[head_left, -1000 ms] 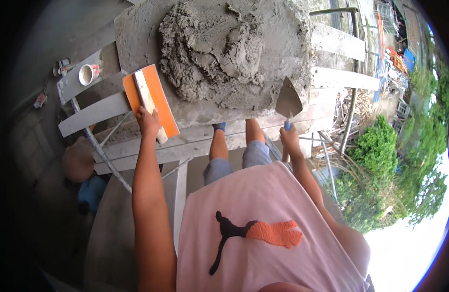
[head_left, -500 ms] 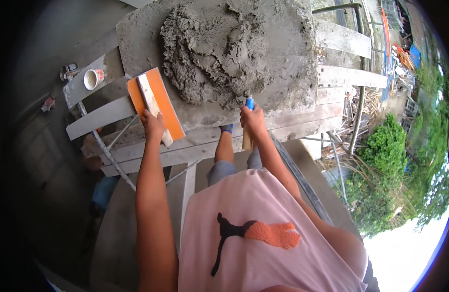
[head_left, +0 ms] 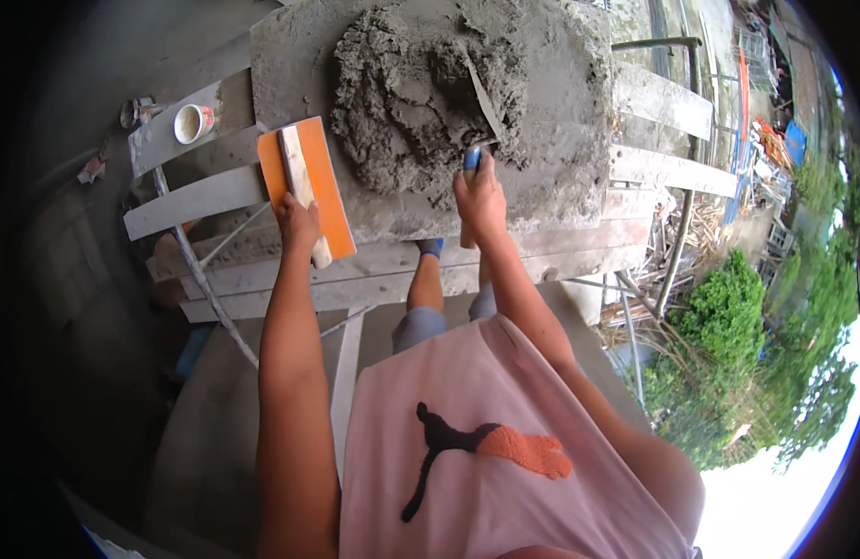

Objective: The person scoops wet cement from a wooden board using a trowel and applies it to a vertical wall. They then use a long metal straightedge to level and smooth the applied cement across the wall surface, repeating the process to cover more area.

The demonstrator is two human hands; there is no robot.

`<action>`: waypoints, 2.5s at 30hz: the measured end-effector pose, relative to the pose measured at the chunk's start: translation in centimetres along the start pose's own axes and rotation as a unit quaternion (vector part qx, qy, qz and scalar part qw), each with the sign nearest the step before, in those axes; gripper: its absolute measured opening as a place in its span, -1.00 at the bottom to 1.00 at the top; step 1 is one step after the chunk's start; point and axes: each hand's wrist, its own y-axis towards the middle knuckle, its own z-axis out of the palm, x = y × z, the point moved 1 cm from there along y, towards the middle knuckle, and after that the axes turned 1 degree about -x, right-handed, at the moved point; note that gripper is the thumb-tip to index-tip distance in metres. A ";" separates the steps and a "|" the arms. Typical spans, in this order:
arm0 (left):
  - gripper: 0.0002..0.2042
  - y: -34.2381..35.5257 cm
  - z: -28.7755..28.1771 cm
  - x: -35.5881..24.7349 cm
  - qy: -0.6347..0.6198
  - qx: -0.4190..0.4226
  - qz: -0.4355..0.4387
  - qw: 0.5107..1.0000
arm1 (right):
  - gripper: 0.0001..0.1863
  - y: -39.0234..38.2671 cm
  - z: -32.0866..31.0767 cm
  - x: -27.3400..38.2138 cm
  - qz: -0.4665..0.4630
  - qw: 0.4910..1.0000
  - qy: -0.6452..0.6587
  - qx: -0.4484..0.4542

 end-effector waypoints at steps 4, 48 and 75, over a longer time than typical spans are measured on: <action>-0.48 0.0 -0.3 -0.3 0.008 -0.002 0.002 1.000 | -0.48 -1.8 -3.5 2.3 0.009 0.998 0.066 0.003; -0.41 -0.2 0.0 -0.3 0.017 0.004 -0.079 0.997 | -0.68 4.0 -9.8 -0.3 -0.230 0.938 -0.257 -0.017; -0.32 -0.7 -0.2 -1.6 -0.062 0.005 -0.157 0.986 | -0.60 -4.1 4.6 -2.9 -0.021 0.896 -0.021 0.443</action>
